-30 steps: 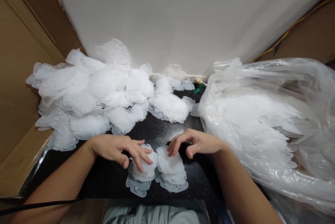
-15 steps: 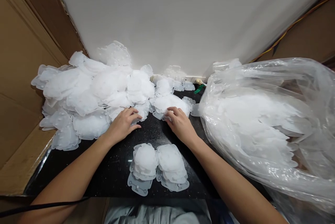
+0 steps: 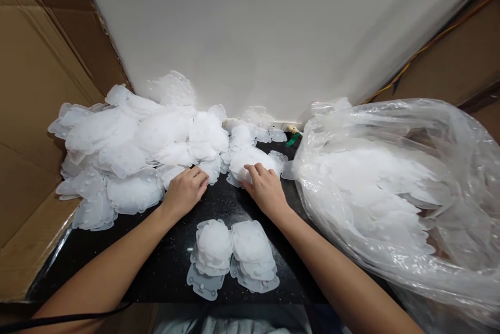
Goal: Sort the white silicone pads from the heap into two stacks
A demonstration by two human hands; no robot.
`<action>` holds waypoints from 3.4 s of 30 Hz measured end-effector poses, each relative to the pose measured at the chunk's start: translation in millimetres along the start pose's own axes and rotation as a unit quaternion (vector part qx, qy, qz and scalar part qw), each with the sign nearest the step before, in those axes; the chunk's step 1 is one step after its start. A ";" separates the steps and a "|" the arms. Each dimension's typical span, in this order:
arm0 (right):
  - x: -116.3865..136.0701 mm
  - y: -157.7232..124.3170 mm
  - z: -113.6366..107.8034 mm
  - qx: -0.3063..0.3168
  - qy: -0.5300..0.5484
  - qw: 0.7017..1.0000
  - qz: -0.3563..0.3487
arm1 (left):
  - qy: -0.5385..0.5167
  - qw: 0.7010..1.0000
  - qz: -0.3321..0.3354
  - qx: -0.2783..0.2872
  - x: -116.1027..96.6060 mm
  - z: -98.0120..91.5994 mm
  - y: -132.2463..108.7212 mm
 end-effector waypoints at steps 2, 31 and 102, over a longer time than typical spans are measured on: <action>0.0 4.1 -0.5 0.011 -0.005 1.000 -0.003 | -0.034 0.998 0.007 -0.043 0.3 -6.5 0.5; -11.0 25.9 -11.5 -0.086 0.290 0.947 0.105 | -0.520 0.826 -0.191 0.107 5.2 14.7 -10.0; 24.1 -8.8 -10.0 0.218 0.575 0.786 0.070 | -0.402 0.897 -0.181 0.035 -28.1 -2.0 2.0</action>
Point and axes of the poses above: each hand's wrist, its own y-axis towards the middle knuckle, its own z-axis out of the palm, x = y × z, the point moved 4 cm from there along y, towards the middle knuckle, and after that the axes turned 4 degrees about z, right-handed, at the moved point
